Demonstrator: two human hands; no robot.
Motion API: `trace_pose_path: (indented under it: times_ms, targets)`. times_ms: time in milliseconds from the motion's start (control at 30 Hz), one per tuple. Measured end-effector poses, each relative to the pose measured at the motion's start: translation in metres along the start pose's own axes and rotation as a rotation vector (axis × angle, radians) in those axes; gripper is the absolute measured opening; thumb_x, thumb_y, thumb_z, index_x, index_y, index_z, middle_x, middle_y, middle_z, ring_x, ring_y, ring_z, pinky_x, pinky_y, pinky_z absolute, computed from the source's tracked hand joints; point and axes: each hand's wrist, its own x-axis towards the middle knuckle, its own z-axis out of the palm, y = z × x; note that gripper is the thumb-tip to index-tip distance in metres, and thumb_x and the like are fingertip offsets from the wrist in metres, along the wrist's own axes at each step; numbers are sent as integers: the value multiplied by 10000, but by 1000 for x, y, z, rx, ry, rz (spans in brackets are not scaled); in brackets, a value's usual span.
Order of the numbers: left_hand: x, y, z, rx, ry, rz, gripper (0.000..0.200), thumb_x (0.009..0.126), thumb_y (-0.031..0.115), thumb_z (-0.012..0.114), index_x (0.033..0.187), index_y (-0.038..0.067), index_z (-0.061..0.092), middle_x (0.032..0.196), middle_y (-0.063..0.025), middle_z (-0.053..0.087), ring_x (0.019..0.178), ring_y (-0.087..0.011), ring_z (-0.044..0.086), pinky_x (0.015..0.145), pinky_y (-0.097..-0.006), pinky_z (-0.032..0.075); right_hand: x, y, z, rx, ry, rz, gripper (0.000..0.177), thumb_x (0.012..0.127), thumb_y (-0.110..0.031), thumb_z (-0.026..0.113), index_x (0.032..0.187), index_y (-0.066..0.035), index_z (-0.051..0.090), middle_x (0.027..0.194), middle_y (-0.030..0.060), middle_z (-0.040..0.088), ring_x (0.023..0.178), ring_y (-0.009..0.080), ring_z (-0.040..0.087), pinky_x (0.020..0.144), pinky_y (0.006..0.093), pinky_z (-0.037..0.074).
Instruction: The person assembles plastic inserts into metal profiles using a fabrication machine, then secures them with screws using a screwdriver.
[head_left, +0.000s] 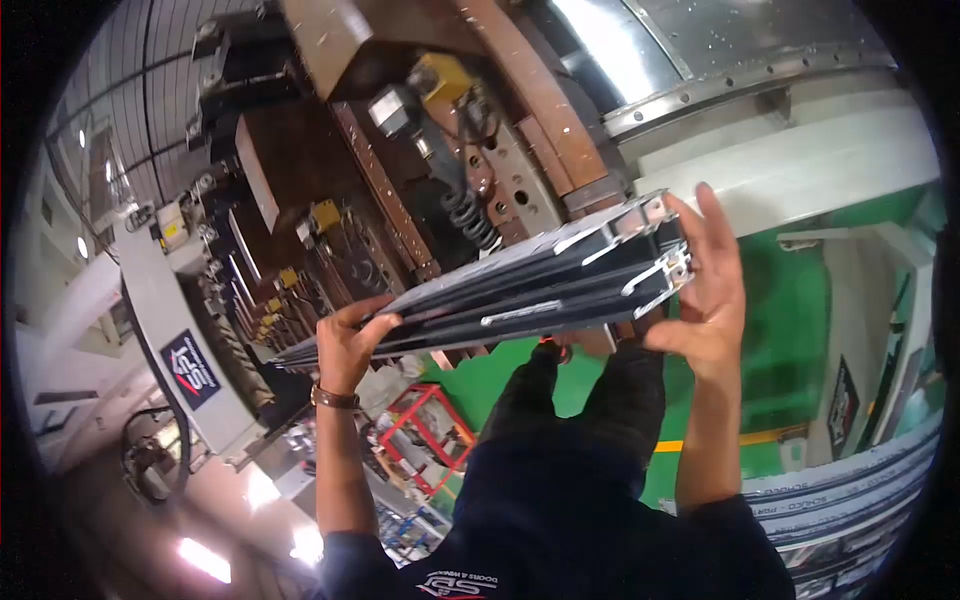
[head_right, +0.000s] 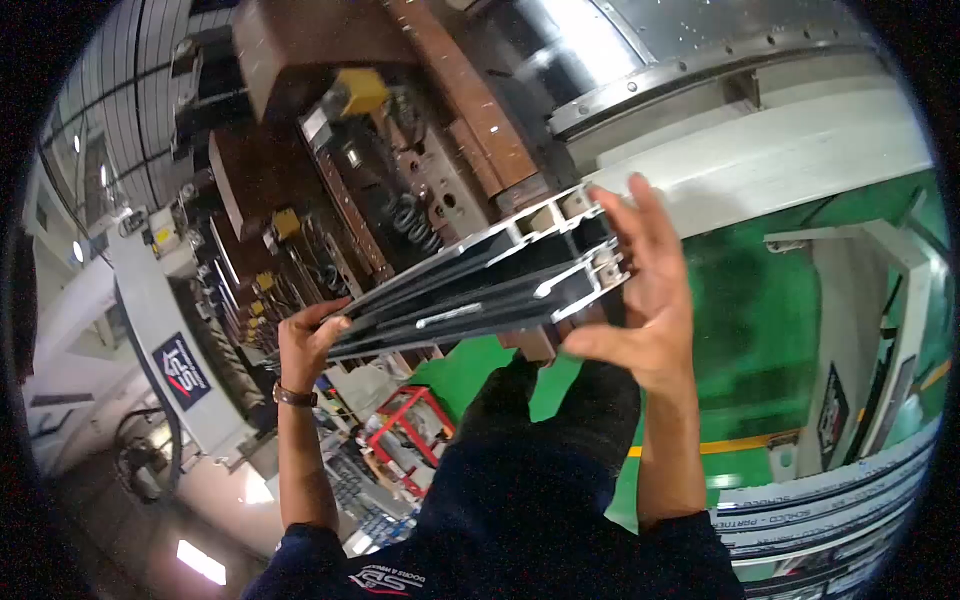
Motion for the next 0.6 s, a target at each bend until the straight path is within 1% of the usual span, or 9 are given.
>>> trace_pose_path:
  times_ms: [33,67,100,133,200,367,400,433,600]
  targets:
    - [-4,-4,5,-62,36,15,381,807,325,816,1030,21,767,873,-136,761,818,-140,707,734,-290,532,-8,2,1,-30,67,-36,1187,622,-196,945,1557,-4,240,1474,206,472,1337,259,475,1126,388,371]
    - [-6,-13,10,-47,97,106,342,836,227,802,1105,22,748,951,-39,740,722,-56,574,650,-228,454,-18,1,1,-163,159,-97,810,814,-173,812,1483,11,395,1393,194,552,1268,236,535,1112,381,386]
    - [-11,-13,14,-52,161,121,357,816,214,813,1113,28,743,984,-63,743,743,-82,616,659,-246,474,-31,9,-5,-245,436,-67,329,981,-154,616,1258,22,600,1205,173,658,1114,211,614,1041,361,440]
    - [-20,-8,12,-54,223,135,375,795,201,823,1120,34,738,1018,-86,746,764,-108,657,668,-263,494,-39,10,-2,-256,622,-100,248,1060,-154,473,1005,0,660,868,92,663,858,170,618,888,328,483]
    - [-42,-29,14,-188,374,167,398,776,114,819,1154,41,718,1111,-106,727,827,-144,692,691,-270,500,-64,10,6,-153,415,-287,319,1081,-208,438,916,-27,643,671,16,531,651,113,507,701,294,462]
    - [-100,-142,1,-373,603,267,233,862,10,708,1093,-20,719,1075,-147,721,956,-219,688,839,-303,522,-139,62,95,-493,367,-175,202,1052,-197,512,1045,-23,614,625,-7,471,530,68,412,535,253,394]
    - [-114,-174,0,-438,614,165,208,875,13,702,1078,-26,724,1056,-146,721,949,-206,687,832,-298,524,-153,76,125,-478,338,-113,198,1022,-154,556,1171,-24,564,630,-3,492,541,64,436,526,226,373]
    - [-127,-206,-4,-410,705,243,186,892,22,691,1068,-28,726,1013,-121,723,866,-163,670,727,-264,510,-171,94,152,-488,260,-82,252,995,-104,585,1231,-34,533,705,5,549,594,67,489,538,218,394]
    - [-207,-398,-13,-516,792,33,139,912,37,680,1026,-12,742,924,-70,716,731,-93,595,569,-230,410,-256,224,263,-548,51,68,272,984,-147,619,1220,-25,558,906,42,622,728,98,581,697,281,547]
